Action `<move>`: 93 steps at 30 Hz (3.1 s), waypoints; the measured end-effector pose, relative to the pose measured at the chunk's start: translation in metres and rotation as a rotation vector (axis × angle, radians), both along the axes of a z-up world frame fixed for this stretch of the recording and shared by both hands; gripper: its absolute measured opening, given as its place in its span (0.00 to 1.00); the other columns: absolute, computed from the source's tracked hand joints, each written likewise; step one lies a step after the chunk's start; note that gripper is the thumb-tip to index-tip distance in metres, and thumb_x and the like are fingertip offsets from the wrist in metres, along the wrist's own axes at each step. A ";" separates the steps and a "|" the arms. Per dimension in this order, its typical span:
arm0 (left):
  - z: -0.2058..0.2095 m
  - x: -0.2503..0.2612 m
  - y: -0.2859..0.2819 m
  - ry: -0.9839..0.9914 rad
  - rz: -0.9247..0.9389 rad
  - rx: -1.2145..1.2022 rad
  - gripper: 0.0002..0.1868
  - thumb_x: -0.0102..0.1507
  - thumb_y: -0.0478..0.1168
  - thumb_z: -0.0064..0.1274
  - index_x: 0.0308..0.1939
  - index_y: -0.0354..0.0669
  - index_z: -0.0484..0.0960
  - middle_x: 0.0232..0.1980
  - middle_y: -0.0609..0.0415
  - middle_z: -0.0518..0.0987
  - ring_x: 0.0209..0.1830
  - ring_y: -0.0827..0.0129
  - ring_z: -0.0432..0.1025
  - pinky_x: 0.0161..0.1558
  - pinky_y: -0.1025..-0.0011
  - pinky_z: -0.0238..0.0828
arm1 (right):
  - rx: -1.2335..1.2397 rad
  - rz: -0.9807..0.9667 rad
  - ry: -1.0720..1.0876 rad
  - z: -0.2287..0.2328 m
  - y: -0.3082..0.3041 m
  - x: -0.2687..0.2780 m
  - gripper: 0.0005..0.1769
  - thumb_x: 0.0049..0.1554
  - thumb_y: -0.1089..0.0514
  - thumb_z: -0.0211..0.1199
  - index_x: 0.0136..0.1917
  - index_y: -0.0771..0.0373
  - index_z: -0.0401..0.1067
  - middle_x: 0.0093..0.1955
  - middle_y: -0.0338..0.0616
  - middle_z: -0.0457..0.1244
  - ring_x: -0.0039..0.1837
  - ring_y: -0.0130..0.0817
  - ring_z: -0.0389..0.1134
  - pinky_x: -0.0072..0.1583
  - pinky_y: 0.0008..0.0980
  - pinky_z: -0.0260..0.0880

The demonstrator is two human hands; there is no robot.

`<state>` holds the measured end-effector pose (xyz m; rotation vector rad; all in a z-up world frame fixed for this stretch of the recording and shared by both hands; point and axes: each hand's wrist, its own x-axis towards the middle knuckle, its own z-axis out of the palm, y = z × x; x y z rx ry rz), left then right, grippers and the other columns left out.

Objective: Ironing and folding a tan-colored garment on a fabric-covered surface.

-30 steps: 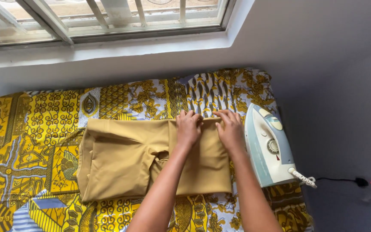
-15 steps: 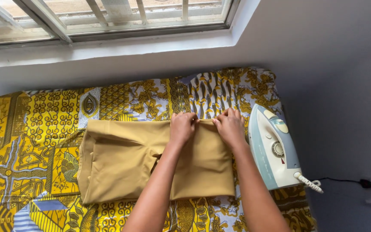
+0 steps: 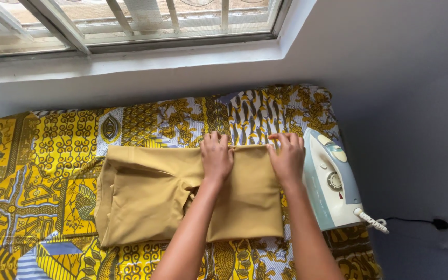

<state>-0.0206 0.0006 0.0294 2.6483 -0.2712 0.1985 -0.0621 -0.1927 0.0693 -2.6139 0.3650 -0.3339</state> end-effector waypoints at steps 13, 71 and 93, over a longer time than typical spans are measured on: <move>0.045 -0.066 -0.040 0.016 -0.113 -0.296 0.14 0.57 0.41 0.63 0.46 0.47 0.81 0.52 0.49 0.72 0.59 0.53 0.64 0.61 0.54 0.58 | -0.188 -0.274 -0.137 0.059 -0.093 -0.090 0.18 0.54 0.56 0.73 0.57 0.55 0.78 0.57 0.50 0.63 0.61 0.51 0.63 0.66 0.48 0.63; -0.045 -0.058 0.052 0.110 -0.106 0.219 0.31 0.64 0.31 0.37 0.73 0.37 0.65 0.81 0.50 0.57 0.82 0.56 0.47 0.75 0.53 0.47 | -0.046 -0.229 0.380 0.039 0.006 -0.084 0.33 0.60 0.34 0.59 0.57 0.69 0.70 0.48 0.70 0.69 0.52 0.66 0.72 0.56 0.58 0.71; -0.017 -0.027 0.097 0.214 0.296 -0.990 0.20 0.68 0.36 0.50 0.65 0.40 0.76 0.57 0.50 0.84 0.55 0.69 0.78 0.59 0.71 0.73 | 0.010 0.079 0.461 0.086 0.096 -0.087 0.30 0.56 0.34 0.62 0.56 0.62 0.72 0.46 0.60 0.71 0.50 0.56 0.74 0.54 0.52 0.74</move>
